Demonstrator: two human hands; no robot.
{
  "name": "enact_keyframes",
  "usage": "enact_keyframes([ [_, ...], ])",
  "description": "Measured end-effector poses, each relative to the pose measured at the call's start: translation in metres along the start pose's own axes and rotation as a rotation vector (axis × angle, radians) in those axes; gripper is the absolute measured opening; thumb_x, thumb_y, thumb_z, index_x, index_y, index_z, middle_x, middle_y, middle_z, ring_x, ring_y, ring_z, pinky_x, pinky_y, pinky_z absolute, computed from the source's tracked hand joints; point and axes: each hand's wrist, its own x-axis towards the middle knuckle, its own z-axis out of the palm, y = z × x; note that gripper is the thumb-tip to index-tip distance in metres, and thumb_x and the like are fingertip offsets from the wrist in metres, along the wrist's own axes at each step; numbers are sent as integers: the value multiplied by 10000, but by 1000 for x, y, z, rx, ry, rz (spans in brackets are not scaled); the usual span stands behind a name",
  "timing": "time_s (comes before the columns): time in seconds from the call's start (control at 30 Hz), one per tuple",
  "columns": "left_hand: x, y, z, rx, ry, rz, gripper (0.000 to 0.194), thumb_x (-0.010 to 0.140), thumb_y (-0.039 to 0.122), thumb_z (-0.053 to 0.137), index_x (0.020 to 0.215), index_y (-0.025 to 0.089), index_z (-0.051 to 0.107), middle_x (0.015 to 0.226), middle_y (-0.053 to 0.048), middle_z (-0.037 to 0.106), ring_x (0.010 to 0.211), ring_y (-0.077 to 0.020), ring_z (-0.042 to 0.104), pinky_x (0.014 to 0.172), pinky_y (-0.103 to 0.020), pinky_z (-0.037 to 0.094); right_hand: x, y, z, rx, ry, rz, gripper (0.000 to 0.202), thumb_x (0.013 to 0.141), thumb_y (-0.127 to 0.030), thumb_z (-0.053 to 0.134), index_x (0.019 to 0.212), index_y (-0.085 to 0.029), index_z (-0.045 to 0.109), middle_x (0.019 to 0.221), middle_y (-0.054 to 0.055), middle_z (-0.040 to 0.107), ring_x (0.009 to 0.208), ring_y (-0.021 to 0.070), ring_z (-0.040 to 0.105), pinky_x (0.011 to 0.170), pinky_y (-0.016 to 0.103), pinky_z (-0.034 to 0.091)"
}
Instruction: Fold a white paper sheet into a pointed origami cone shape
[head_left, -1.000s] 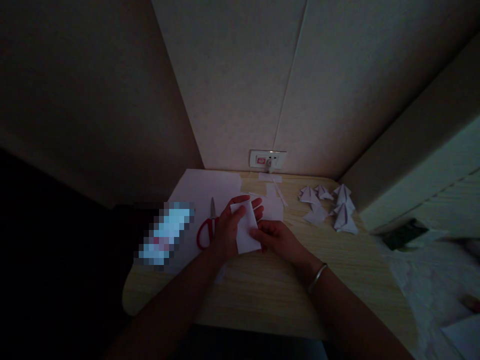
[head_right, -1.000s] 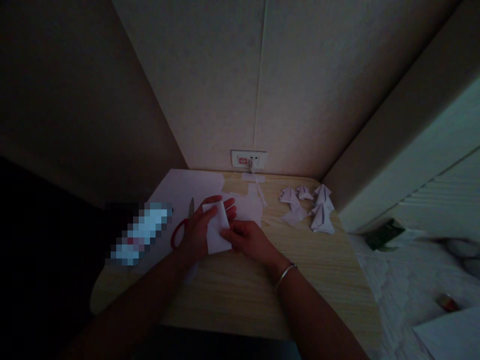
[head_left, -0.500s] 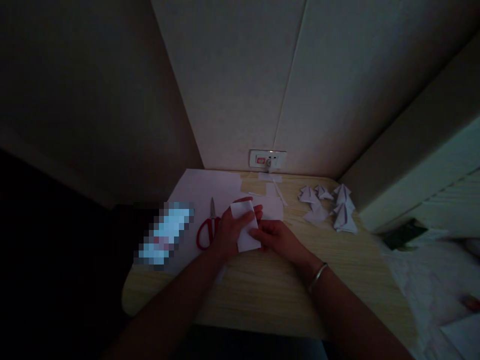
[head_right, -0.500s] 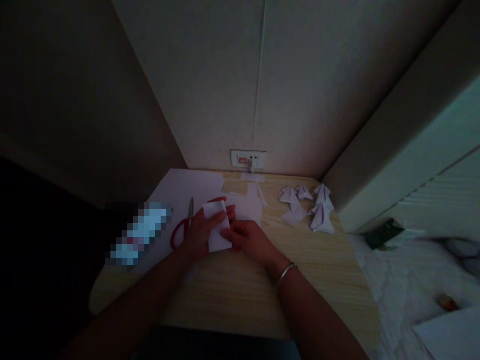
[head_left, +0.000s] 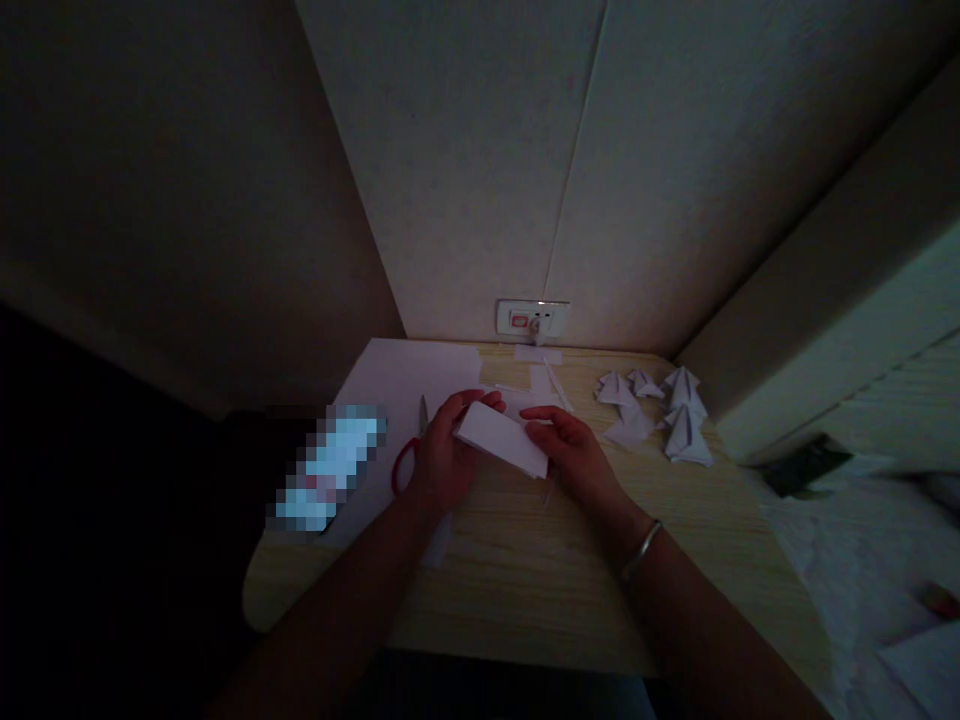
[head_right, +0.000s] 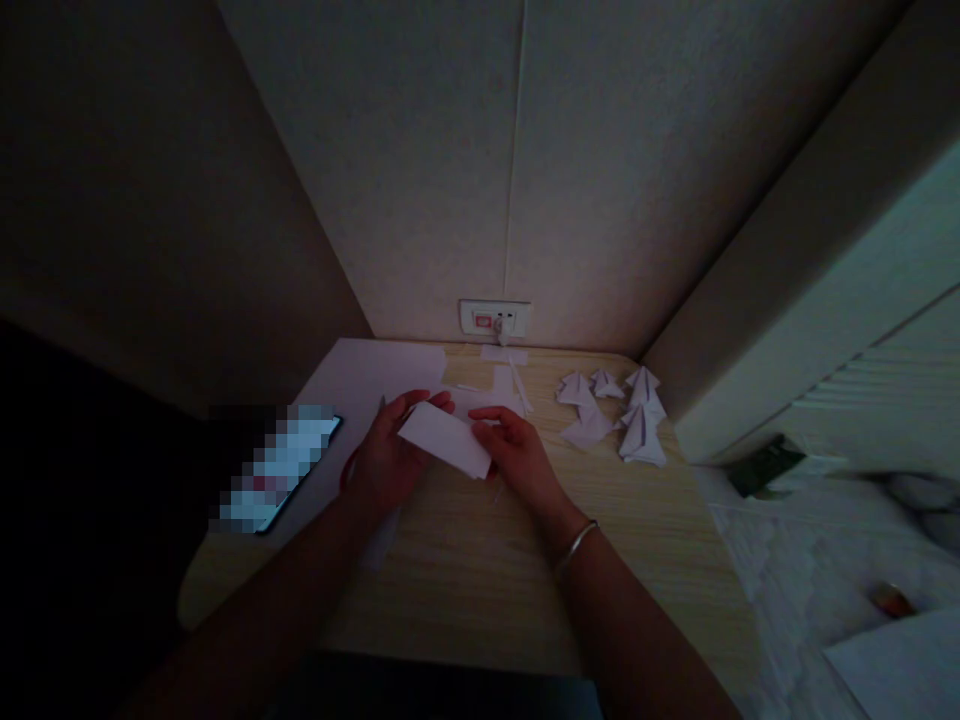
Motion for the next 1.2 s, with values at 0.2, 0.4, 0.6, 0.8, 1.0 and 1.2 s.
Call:
enact_keyframes([
  [0.2, -1, 0, -1, 11, -98, -20, 244, 742, 209, 601, 980, 161, 622, 1055, -73, 686, 984, -179, 629, 821, -270, 485, 1, -6, -4, 153, 89, -11, 330, 726, -501, 658, 799, -179, 665, 544, -32, 550, 428, 79, 417, 396, 212, 299],
  [0.4, 1, -5, -1, 35, -67, 57, 188, 752, 217, 658, 918, 149, 605, 984, -59, 698, 877, -118, 634, 754, -203, 487, -3, -16, 0, 192, 149, -6, 495, 713, -657, 580, 815, -183, 681, 613, 10, 602, 486, 117, 501, 426, 237, 378],
  [0.6, 2, -10, -5, 85, -123, 66, 270, 707, 308, 724, 882, 165, 577, 913, -32, 679, 801, -111, 625, 695, -203, 505, -2, -17, -3, 260, 162, 13, 538, 752, -685, 517, 742, -167, 660, 528, 11, 560, 419, 104, 481, 373, 222, 387],
  [0.8, 1, -13, -5, 150, -111, 40, 297, 623, 222, 778, 848, 172, 591, 754, 28, 612, 679, -82, 585, 642, -197, 479, 2, -15, -8, 393, 141, 13, 614, 754, -757, 410, 768, -182, 625, 601, 39, 626, 482, 133, 560, 418, 240, 458],
  [1.0, 5, -13, -6, 271, -11, 77, 225, 604, 159, 734, 759, 172, 572, 634, 45, 589, 575, -76, 531, 580, -195, 393, -2, -18, -3, 314, 114, 9, 442, 706, -618, 627, 749, -177, 625, 692, 46, 678, 696, 195, 636, 558, 271, 488],
  [1.2, 7, -13, -10, 344, 110, 212, 181, 607, 158, 702, 699, 186, 549, 592, 76, 538, 537, -70, 481, 542, -187, 350, 0, -11, -6, 245, 105, -27, 359, 671, -523, 709, 716, -172, 650, 636, 14, 660, 551, 138, 575, 478, 238, 425],
])
